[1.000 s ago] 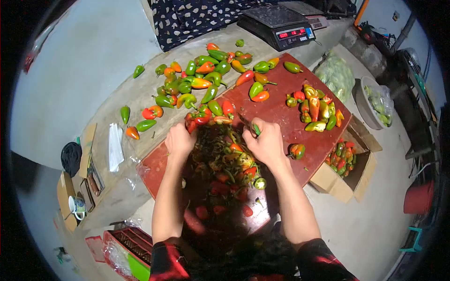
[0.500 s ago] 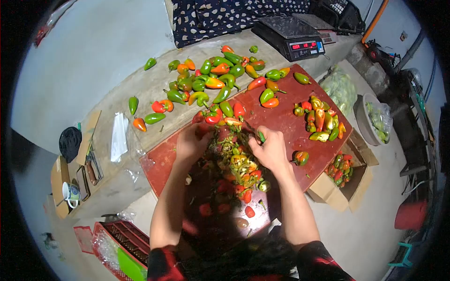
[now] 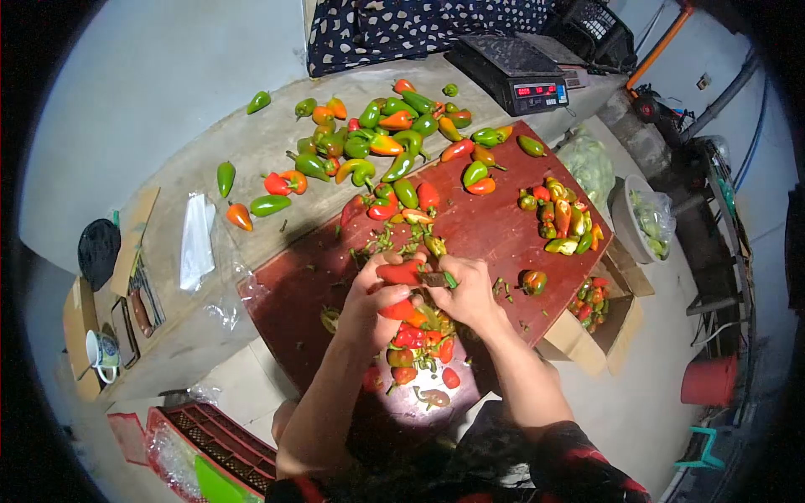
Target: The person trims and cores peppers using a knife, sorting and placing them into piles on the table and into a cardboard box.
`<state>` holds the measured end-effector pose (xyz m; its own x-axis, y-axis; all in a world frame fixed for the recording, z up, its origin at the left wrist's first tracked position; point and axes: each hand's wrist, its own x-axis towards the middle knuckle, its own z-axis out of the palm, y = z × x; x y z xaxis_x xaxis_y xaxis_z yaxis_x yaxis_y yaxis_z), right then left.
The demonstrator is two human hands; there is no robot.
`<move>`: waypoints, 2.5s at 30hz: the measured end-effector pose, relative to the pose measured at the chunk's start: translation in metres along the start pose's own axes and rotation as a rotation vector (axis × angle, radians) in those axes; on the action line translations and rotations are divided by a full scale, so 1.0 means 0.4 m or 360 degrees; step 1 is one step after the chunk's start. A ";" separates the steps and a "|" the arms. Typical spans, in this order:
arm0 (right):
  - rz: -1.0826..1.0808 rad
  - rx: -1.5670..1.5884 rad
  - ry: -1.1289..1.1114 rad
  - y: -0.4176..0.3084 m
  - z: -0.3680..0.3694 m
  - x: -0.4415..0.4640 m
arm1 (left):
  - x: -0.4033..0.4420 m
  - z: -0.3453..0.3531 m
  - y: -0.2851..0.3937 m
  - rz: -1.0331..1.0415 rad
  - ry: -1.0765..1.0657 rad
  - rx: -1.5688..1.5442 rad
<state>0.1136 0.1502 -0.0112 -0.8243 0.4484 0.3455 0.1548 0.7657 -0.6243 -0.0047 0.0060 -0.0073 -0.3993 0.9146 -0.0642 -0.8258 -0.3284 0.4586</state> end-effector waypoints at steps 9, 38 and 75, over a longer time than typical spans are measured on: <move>-0.0144 -0.0116 0.0098 -0.010 0.017 -0.006 | -0.001 -0.007 -0.019 0.0187 0.0044 0.0340; -0.0163 0.0508 -0.0113 -0.047 -0.018 0.023 | 0.024 -0.028 -0.040 0.0046 0.0271 0.0018; 0.0863 0.1111 0.1861 0.219 -0.339 -0.058 | 0.044 -0.064 -0.012 0.0086 0.0191 0.1586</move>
<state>0.2203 0.2694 0.0212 0.2021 0.9732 0.1099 -0.2744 0.1640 -0.9475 -0.0182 0.0178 -0.0332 -0.5092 0.8564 -0.0853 -0.1172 0.0291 0.9927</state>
